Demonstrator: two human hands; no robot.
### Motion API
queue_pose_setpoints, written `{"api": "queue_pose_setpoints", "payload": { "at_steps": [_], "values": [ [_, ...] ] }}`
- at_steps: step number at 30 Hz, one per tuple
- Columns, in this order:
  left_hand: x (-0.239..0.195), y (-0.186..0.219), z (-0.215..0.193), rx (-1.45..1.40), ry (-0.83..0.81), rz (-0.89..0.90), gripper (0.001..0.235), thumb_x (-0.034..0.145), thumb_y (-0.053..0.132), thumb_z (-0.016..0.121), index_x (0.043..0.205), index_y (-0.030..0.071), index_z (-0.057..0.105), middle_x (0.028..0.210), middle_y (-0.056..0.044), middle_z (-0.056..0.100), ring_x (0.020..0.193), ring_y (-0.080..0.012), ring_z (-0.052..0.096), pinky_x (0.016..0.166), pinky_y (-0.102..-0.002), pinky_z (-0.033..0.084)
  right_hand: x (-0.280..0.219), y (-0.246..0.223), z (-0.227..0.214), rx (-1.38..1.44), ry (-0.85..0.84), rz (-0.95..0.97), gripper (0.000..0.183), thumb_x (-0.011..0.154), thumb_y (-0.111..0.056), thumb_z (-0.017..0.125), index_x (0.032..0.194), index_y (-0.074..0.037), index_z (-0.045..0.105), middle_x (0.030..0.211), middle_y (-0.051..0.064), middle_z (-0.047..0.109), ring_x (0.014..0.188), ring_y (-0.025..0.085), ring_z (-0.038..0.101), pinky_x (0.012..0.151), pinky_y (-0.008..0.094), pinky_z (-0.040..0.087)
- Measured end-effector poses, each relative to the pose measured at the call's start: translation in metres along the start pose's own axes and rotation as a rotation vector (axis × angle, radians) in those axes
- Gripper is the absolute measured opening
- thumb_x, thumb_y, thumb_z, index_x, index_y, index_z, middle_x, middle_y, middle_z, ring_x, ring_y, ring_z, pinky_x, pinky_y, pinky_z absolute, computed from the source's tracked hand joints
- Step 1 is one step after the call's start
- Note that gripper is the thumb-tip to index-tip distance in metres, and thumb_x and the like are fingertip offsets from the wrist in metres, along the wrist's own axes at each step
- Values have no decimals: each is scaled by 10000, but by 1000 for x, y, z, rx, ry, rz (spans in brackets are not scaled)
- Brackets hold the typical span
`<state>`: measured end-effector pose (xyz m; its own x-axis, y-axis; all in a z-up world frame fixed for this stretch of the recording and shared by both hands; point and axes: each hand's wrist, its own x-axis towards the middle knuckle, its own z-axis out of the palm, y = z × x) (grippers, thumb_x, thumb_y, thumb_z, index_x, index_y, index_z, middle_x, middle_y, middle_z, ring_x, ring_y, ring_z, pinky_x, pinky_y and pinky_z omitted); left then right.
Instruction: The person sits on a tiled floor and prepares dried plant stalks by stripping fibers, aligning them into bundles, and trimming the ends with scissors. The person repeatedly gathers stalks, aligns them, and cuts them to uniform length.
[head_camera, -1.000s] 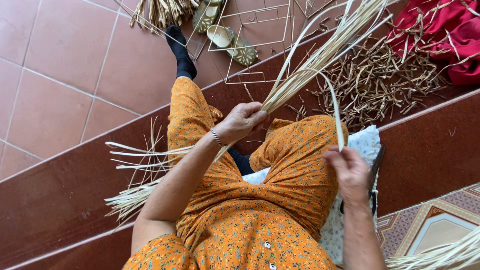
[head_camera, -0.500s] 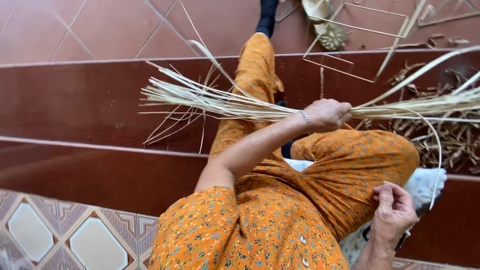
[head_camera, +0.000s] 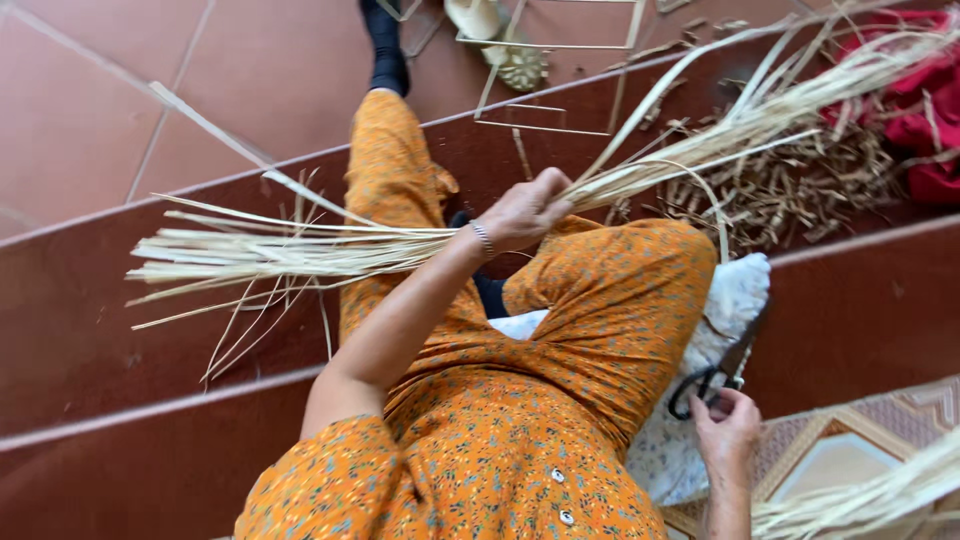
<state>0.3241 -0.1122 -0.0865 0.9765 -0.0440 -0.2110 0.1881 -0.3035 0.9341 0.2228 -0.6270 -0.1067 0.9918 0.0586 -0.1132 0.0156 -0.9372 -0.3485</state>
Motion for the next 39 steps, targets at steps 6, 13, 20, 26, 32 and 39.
{"api": "queue_pose_setpoints", "payload": {
  "at_steps": [6,13,20,26,32,39],
  "values": [
    [-1,11,-8,-104,-68,-110,254,1039,295,566,1167,77,588,889,-82,699,773,-138,661,698,-333,555,-2,10,14,28,-108,201,535,737,-201,879,1162,2,626,948,142,655,788,246,652,784,410,559],
    [1,22,-14,-168,-32,-193,253,998,260,628,1130,45,643,809,-18,696,712,-83,634,629,-286,529,16,-10,-16,822,4,653,558,820,-108,740,1317,-60,491,836,53,639,569,155,522,450,342,353],
    [4,30,-20,-316,-53,-214,193,989,214,676,1061,35,692,739,14,679,622,-50,614,556,-233,511,15,-105,-70,1671,-537,161,843,893,-602,773,1428,-15,491,776,-39,558,574,67,536,488,215,454],
    [-15,36,-29,-367,-102,-146,180,1034,176,674,985,8,719,669,39,609,583,-35,513,517,-231,414,27,-187,-58,1202,-805,16,1021,759,-767,692,1417,-6,514,995,1,630,735,74,568,570,186,456],
    [-44,42,-38,-422,-84,-203,207,995,185,658,1106,25,726,662,53,614,578,-26,538,497,-233,435,52,-237,-49,927,-884,-150,1100,801,-870,490,1477,-3,461,1008,2,594,774,64,514,612,194,450],
    [-59,31,-51,-344,-60,-276,196,995,196,675,1036,10,720,662,33,611,586,-42,549,498,-258,469,78,-281,-11,771,-900,-214,1147,793,-904,382,1483,11,454,995,22,575,744,78,524,583,244,462]
  ]
}}
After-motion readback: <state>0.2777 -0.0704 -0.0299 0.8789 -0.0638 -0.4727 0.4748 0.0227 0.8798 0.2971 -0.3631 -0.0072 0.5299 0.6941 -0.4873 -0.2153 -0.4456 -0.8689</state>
